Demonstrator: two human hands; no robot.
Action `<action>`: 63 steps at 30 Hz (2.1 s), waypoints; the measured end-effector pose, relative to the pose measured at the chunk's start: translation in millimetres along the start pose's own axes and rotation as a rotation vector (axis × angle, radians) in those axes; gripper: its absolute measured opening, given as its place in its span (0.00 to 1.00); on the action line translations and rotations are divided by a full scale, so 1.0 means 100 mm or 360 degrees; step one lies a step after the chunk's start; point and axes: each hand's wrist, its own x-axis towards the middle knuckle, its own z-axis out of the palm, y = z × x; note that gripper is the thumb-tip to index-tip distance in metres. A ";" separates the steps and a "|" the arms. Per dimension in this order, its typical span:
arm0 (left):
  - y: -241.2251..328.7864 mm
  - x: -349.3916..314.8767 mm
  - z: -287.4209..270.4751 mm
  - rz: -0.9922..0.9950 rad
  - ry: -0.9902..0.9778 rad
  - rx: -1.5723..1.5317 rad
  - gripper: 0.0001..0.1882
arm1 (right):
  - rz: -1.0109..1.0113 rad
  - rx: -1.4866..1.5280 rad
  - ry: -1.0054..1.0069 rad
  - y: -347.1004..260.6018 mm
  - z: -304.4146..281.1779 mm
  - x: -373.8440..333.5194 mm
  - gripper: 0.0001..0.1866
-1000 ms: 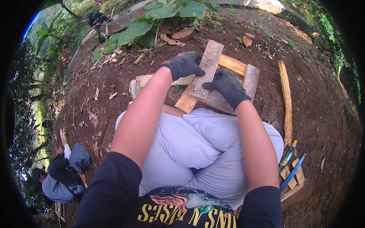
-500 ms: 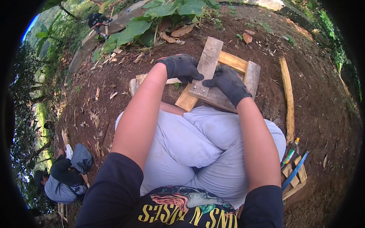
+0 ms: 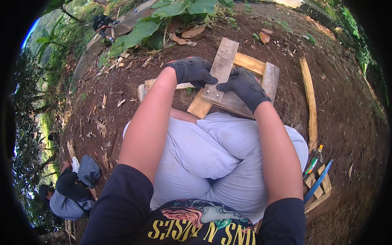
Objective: The person sits on the ground and uses a hammer to drive nails into wooden planks, assembling a small wooden frame. They adjust the planks and continue hammering to secure the structure.
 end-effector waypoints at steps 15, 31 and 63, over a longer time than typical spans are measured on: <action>-0.10 0.12 0.00 -0.0026 0.0006 0.0064 0.27 | -0.0028 0.0012 -0.0017 -0.06 0.01 -0.02 0.29; -0.14 0.29 0.03 -0.0093 0.0092 0.0302 0.23 | -0.0101 0.0475 -0.0168 -0.03 0.08 -0.06 0.26; -0.25 0.59 0.27 -0.0006 0.0625 0.0945 0.32 | -0.0127 -0.0475 0.0055 0.15 0.05 0.20 0.42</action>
